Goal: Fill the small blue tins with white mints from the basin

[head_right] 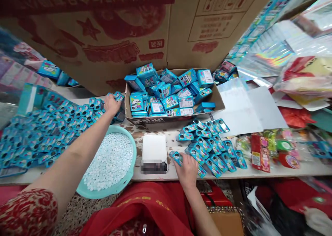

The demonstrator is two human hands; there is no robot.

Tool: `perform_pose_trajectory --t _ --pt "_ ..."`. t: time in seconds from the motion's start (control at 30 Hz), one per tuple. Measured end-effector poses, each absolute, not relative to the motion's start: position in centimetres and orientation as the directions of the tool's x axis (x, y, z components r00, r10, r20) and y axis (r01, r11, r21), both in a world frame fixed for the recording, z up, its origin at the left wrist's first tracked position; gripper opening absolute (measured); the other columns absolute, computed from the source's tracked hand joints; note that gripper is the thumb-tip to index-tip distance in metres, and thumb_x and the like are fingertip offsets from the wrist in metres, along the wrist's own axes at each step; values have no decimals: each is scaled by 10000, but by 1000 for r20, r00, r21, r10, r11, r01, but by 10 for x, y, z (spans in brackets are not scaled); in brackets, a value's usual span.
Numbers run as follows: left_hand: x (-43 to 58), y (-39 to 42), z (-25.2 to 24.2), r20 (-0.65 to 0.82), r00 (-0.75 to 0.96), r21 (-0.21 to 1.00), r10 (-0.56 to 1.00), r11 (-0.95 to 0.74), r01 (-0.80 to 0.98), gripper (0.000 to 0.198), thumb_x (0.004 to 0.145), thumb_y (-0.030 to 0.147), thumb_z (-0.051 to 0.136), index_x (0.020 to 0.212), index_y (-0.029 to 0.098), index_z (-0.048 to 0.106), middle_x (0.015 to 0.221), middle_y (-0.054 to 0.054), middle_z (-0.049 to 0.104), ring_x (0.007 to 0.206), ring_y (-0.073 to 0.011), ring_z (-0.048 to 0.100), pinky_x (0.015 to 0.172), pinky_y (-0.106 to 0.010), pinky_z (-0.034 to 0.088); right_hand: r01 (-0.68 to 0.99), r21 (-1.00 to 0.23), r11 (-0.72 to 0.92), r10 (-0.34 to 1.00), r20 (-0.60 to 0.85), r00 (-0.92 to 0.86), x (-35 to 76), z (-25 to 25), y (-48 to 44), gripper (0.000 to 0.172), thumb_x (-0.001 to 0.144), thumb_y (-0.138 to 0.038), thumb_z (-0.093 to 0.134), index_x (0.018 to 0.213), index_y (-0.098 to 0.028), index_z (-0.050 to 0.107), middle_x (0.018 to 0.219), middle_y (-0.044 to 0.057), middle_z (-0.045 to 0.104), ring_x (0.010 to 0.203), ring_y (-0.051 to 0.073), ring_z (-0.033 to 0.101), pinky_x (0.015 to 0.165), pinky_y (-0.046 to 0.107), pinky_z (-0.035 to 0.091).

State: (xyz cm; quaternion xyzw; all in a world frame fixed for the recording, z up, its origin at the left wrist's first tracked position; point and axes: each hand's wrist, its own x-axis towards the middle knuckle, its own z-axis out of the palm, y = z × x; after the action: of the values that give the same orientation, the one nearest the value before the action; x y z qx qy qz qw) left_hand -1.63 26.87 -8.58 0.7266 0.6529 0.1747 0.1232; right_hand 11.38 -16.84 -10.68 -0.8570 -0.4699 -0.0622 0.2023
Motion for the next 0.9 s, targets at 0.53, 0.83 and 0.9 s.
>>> perform_pose_trajectory --t 0.53,0.83,0.9 --pt "-121 47 -131 -99 559 352 823 -496 794 272 883 352 469 1047 169 586 1044 -110 606 996 -248 531 884 -382 413 767 -608 -206 829 308 467 94 -108 -88 417 867 -495 532 1123 -168 577 1039 125 614 986 257 525 856 411 422" --pt "-139 43 -125 -299 641 150 707 -629 763 286 927 301 355 959 158 601 950 -115 613 949 -253 538 853 -373 395 490 -776 -397 714 74 696 106 -119 -149 412 864 -494 489 1058 -150 608 1029 127 582 967 244 554 837 436 478" --pt "-142 42 -124 -305 649 140 696 -642 754 282 927 282 347 946 160 601 929 -118 615 945 -250 546 847 -371 397 470 -786 -401 706 62 706 104 -122 -155 408 856 -490 504 1041 -144 614 1023 128 585 958 239 560 833 430 487"
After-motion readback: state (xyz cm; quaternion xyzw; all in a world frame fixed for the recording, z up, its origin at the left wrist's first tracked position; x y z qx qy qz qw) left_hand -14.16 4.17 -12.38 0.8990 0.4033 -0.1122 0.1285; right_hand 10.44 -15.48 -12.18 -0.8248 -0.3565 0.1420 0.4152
